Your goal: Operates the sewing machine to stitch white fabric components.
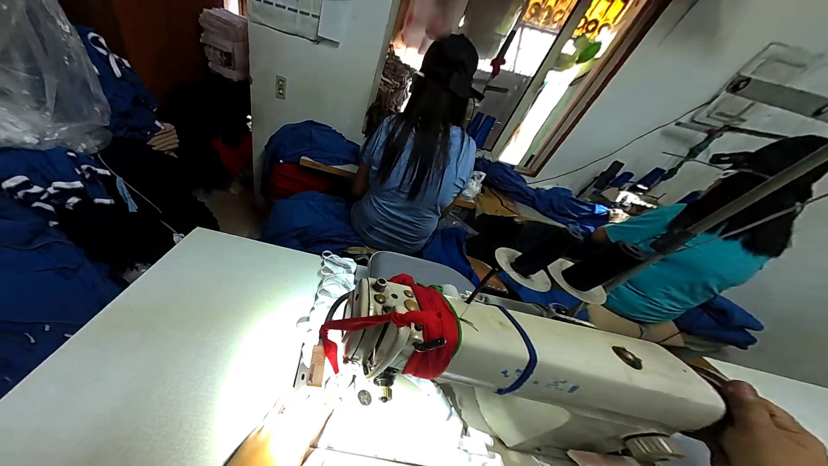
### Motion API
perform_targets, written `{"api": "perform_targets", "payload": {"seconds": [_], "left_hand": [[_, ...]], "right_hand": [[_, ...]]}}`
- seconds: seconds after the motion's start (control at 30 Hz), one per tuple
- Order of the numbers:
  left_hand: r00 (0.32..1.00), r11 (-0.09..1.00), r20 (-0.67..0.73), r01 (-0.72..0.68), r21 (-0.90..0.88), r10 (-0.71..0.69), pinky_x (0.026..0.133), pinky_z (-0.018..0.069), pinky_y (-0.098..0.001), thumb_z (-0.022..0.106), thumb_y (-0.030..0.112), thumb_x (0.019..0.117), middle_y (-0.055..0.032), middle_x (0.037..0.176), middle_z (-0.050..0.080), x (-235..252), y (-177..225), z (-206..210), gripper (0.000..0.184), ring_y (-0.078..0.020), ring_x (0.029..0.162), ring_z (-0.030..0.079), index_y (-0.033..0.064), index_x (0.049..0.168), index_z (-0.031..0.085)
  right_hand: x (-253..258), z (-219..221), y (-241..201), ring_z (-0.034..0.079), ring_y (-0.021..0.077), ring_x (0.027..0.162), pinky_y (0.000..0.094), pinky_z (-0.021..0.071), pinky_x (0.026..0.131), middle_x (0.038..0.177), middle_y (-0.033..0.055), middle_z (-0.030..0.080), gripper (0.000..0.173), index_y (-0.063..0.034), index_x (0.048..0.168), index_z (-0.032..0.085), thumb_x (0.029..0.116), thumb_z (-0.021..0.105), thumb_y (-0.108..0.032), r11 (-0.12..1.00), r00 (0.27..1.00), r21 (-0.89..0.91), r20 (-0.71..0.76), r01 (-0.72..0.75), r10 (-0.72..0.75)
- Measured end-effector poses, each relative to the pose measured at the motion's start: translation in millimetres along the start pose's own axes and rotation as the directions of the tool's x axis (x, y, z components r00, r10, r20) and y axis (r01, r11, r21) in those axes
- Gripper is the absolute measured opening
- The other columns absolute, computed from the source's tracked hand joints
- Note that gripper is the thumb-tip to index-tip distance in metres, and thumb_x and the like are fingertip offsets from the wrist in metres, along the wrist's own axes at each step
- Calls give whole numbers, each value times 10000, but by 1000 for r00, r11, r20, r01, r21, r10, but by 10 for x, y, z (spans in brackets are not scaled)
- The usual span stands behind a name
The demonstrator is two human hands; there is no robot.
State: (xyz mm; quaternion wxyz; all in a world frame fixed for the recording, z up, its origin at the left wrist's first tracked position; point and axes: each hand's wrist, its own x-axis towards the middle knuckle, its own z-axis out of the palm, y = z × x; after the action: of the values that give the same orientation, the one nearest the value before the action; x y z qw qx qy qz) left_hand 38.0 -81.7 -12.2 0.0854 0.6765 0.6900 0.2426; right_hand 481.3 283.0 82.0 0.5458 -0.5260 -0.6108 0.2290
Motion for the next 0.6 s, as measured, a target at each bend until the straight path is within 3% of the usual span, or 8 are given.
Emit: {"api": "perform_targets", "payload": {"seconds": [0.1,0.23,0.33,0.5,0.6], "left_hand": [[1000,1000,-18,6,19,-6,1159,402,-438,479,361,1046,-39,1551,505,-65,-147,149,518,-222,1434,470,142,1515,503],[1000,999,-12,-11,36,11,1111,455,-451,513,336,1023,-34,1530,528,-50,-168,132,515,-219,1411,500,151,1504,520],[999,997,-29,-34,67,36,1141,413,-475,514,325,1013,1,1531,530,-52,-197,123,505,-215,1438,466,175,1495,532],[994,995,-62,-82,55,85,1144,399,-487,525,378,992,28,1461,579,28,-272,46,509,-185,1388,505,242,1483,535],[987,988,-73,-135,78,141,1182,334,-549,487,416,1012,41,1444,601,67,-343,18,487,-202,1413,489,252,1467,550]], "right_hand": [[55,-7,-48,624,33,817,309,554,798,916,11,631,439,5,1074,627,1083,429,-386,997,998,-47,14,-60,60],[14,-3,-94,606,11,776,280,543,755,877,-6,606,422,0,1049,611,1091,414,-371,998,999,-51,16,-40,41],[-26,-2,-73,617,-15,845,257,544,823,943,-21,621,408,17,1131,596,1102,382,-329,1000,999,10,39,-5,4],[-47,34,49,630,-42,848,230,553,832,911,-86,629,313,-16,1093,584,1097,399,-268,988,997,138,-18,73,-71],[-192,101,15,633,-24,954,237,542,906,1035,-34,625,346,52,1220,518,1112,327,-215,968,996,240,-67,78,-63]]}}
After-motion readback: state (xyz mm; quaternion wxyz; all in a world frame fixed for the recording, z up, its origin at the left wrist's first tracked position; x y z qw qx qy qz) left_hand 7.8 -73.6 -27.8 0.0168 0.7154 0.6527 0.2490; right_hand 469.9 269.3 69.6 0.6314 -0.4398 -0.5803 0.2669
